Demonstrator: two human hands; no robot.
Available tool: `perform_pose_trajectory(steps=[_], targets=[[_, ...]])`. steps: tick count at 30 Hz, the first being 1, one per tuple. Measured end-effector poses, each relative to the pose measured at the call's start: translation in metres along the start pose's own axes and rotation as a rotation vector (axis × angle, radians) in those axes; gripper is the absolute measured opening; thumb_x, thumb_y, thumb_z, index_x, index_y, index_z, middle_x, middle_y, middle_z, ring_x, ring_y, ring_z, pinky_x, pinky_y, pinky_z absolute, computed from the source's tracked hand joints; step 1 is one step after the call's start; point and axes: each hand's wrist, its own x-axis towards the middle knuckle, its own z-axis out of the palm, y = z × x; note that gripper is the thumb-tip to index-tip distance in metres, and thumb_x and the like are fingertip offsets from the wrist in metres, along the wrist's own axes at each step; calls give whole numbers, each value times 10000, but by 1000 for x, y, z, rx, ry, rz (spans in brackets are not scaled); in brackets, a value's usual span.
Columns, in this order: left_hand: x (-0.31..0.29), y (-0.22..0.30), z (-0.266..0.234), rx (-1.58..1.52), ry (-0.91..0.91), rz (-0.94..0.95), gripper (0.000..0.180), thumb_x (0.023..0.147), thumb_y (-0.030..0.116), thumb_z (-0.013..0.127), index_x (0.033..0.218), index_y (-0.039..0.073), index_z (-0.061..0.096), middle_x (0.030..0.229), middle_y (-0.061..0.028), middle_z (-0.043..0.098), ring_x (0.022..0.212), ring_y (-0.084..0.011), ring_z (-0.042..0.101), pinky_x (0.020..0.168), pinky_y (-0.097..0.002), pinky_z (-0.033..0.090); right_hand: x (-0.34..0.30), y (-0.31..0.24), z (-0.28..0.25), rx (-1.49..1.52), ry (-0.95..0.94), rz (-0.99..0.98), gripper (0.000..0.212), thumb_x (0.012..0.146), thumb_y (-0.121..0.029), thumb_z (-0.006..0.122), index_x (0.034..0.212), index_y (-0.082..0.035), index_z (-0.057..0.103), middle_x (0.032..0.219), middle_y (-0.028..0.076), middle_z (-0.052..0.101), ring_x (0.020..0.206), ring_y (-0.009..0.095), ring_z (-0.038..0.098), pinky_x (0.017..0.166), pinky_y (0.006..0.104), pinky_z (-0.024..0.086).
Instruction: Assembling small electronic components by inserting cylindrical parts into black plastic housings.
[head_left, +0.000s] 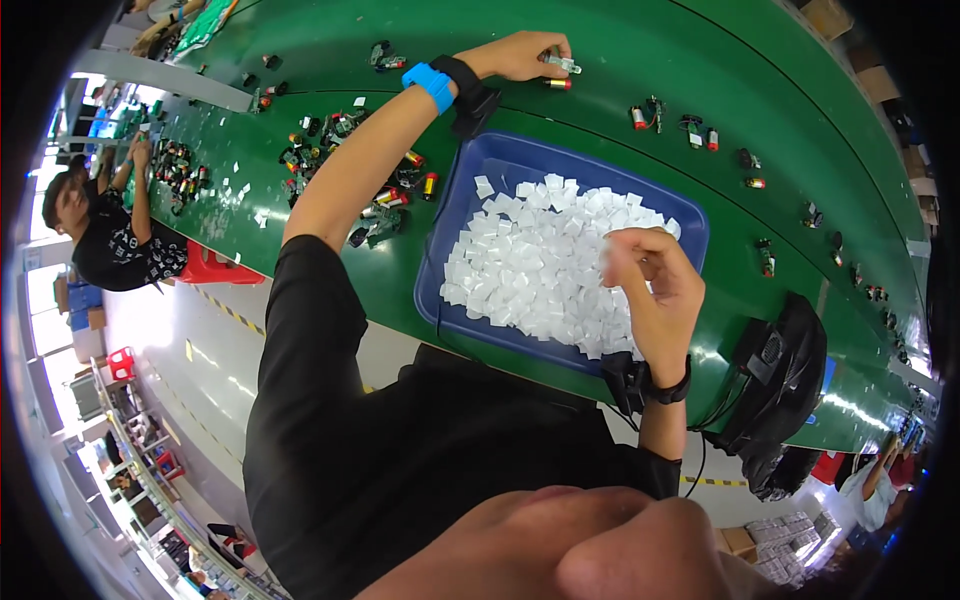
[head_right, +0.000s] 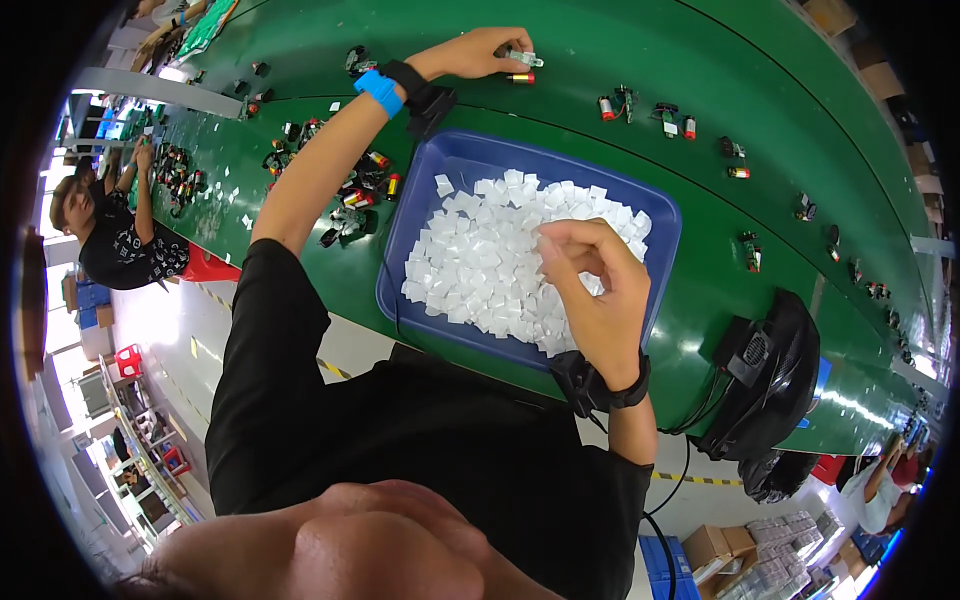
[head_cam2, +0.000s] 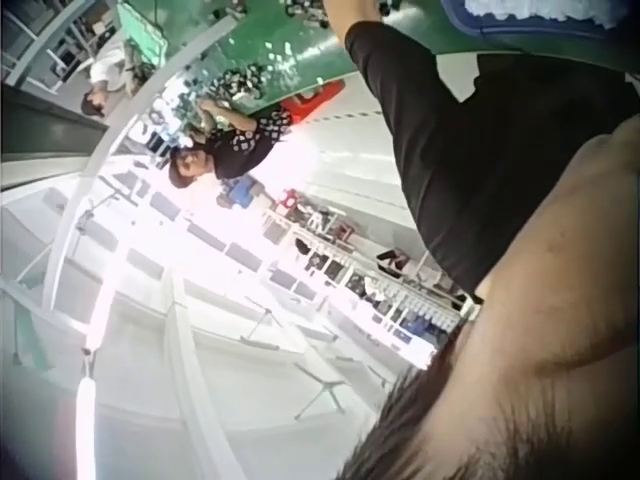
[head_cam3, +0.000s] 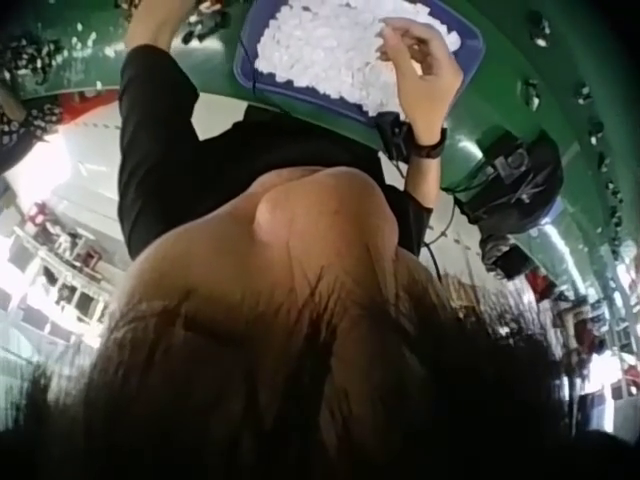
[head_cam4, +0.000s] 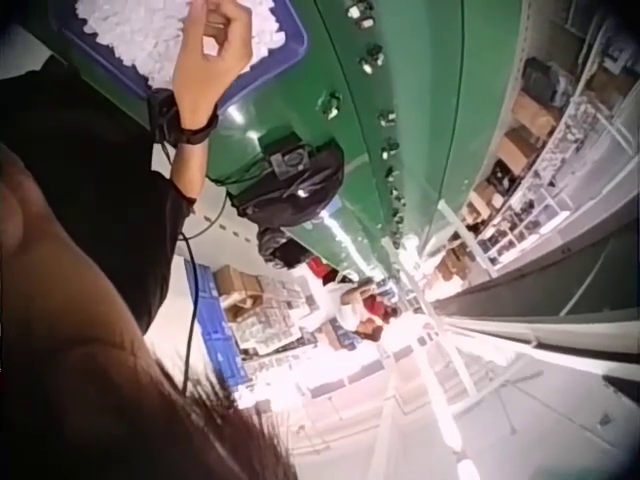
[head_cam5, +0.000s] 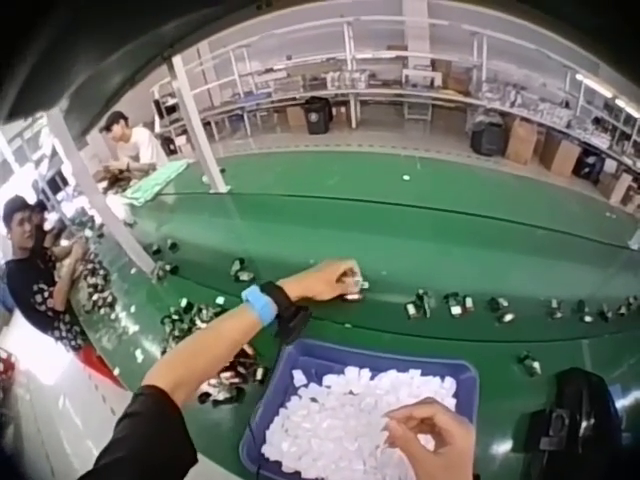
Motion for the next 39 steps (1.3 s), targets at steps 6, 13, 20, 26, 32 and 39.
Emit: perform_pose_trajectory(steps=[6, 13, 20, 26, 32, 39], targets=[[4, 119, -90, -683, -28, -542, 440, 812, 242, 834, 1132, 39, 608, 1036, -114, 728, 757, -201, 724, 723, -312, 551, -1, 2, -3, -115, 86, -79, 179, 908, 24, 662, 1087, 27, 655, 938, 70, 639, 775, 125, 641, 683, 257, 544], [-17, 246, -139, -981, -43, -513, 282, 811, 69, 799, 1025, 30, 619, 1010, -64, 682, 940, -142, 662, 750, -293, 570, 9, -14, 4, -356, 192, -286, 207, 873, 43, 689, 1078, 14, 675, 985, 105, 665, 785, 155, 651, 686, 256, 549], [-22, 277, -129, -852, 103, -285, 227, 790, 13, 777, 948, 42, 617, 1099, -109, 642, 957, -154, 641, 784, -298, 581, 1, 3, -4, -560, 140, -495, 192, 803, 66, 754, 980, 1, 715, 935, 115, 702, 726, 197, 666, 642, 256, 540], [-35, 275, -114, -1079, 339, -433, 207, 878, 60, 723, 1042, 12, 606, 1064, -105, 637, 915, -164, 635, 707, -300, 588, 1, -2, -8, -700, 293, -674, 204, 768, 42, 795, 950, -23, 729, 921, 92, 731, 719, 203, 687, 621, 269, 555], [-27, 269, -127, -1839, -275, -823, 298, 928, 157, 700, 1131, -26, 582, 931, -93, 655, 811, -164, 640, 649, -311, 577, -1, 2, -8, -781, 196, -705, 192, 774, 31, 798, 940, -25, 719, 960, 87, 731, 772, 197, 700, 634, 265, 573], [-31, 281, -123, -1002, -84, -661, 292, 992, 249, 624, 1177, 28, 580, 892, -76, 646, 748, -185, 663, 619, -295, 551, 8, 12, 2, -584, 237, -386, 127, 861, 34, 720, 975, -5, 678, 1057, 93, 697, 849, 165, 687, 600, 244, 562]])
